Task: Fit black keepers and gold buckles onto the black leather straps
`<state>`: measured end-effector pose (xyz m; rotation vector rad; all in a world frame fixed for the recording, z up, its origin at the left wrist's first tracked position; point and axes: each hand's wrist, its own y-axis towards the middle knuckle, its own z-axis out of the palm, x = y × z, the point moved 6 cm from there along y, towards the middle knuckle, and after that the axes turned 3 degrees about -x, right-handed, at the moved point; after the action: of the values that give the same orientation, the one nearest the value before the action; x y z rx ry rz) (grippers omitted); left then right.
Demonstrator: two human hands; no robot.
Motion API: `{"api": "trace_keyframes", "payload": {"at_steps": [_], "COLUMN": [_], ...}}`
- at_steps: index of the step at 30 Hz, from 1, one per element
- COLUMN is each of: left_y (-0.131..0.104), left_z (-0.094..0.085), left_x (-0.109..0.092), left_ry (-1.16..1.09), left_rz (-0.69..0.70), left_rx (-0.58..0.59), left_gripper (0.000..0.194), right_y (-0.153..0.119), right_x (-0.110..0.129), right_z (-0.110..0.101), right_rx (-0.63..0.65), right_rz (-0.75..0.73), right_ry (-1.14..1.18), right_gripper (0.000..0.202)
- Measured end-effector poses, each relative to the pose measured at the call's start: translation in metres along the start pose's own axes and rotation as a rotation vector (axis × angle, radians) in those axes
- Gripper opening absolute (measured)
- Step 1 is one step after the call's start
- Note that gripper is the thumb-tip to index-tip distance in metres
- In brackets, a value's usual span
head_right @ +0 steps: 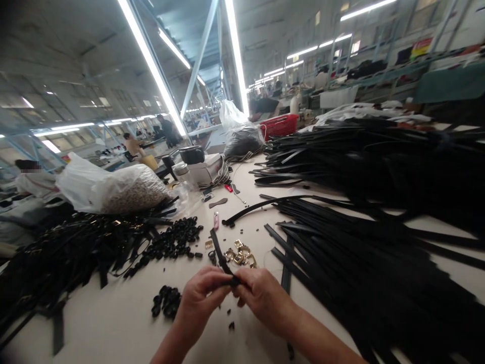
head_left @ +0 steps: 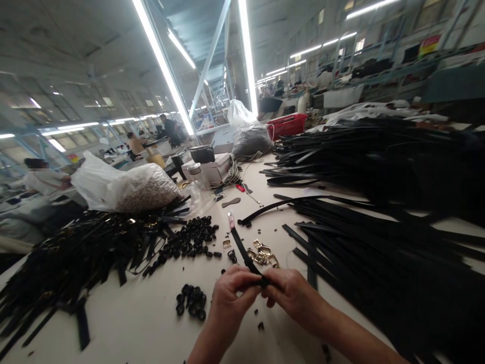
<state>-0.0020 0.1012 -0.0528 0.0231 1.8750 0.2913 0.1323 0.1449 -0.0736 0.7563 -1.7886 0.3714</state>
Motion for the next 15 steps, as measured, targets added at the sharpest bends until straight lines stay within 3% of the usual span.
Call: {"api": "trace_keyframes", "payload": {"at_steps": [8,15], "left_y": [-0.001,-0.002], "left_z": [0.005,0.006], "left_x": [0.000,0.013], "left_ry": [0.033,-0.383], "left_rz": [0.037,-0.214], "left_rx": [-0.012,-0.005], "left_gripper": [0.012,0.016], "right_y": [0.002,0.004], "right_x": [0.007,-0.003], "right_z": [-0.003,-0.015], "right_rx": [0.025,-0.120], "right_rz": [0.006,0.072], "right_ry": [0.101,0.142], "right_gripper": [0.009,0.021]}}
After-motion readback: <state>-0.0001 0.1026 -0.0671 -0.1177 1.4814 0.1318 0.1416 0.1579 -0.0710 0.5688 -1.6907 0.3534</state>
